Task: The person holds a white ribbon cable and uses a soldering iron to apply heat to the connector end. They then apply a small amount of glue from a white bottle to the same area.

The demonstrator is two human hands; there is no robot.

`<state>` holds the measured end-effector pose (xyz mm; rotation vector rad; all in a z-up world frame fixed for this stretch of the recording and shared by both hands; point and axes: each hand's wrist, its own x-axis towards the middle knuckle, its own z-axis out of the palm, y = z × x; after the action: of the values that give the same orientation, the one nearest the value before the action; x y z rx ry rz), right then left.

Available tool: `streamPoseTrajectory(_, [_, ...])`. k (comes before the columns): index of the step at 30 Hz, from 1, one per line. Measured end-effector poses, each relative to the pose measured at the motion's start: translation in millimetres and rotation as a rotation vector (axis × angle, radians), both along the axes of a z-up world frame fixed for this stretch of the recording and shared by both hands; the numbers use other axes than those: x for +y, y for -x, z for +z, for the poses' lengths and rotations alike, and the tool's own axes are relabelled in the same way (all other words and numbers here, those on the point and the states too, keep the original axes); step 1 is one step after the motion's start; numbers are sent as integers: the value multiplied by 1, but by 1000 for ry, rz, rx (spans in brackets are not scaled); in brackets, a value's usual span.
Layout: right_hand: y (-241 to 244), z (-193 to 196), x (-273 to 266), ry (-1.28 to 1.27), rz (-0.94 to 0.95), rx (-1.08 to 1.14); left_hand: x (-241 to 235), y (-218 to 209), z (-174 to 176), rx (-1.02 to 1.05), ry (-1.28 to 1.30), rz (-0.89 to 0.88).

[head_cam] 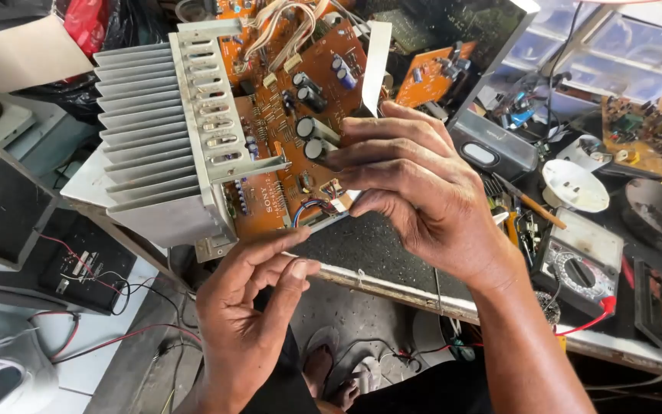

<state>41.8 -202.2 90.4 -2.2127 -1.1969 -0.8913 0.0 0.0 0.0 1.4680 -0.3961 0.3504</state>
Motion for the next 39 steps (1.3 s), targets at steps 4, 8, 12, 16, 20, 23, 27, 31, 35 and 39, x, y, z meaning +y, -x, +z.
streamPoseTrajectory(4, [7,-10,-2,-31,-1,-3,-4,-13,20,-149,-10,-26])
streamPoseTrajectory(8, [10,-21,-4,-69,-40,-31,-17,-26,27,-311,-92,-50])
streamPoseTrajectory(12, [11,-29,-4,-112,-66,-31,-25,-34,28,-389,-131,0])
streamPoseTrajectory(16, [11,-35,-4,-116,-106,-82,-26,-31,27,-376,-135,0])
streamPoseTrajectory(20, [14,-37,-3,-104,-123,-88,-25,-29,27,-352,-138,21])
streamPoseTrajectory(23, [15,-40,-5,-108,-132,-86,-28,-25,23,-366,-133,54])
streamPoseTrajectory(27, [15,-50,-10,-122,-154,-132,-33,-24,14,-595,-258,233])
streamPoseTrajectory(31, [16,-67,-17,-185,-222,-157,-37,-27,0,-763,-290,250])
streamPoseTrajectory(35, [11,-91,-27,-372,-232,-124,-42,-25,-13,-851,-358,234])
streamPoseTrajectory(39, [9,-102,-28,-491,-180,-1,-49,-27,-17,-694,-237,151])
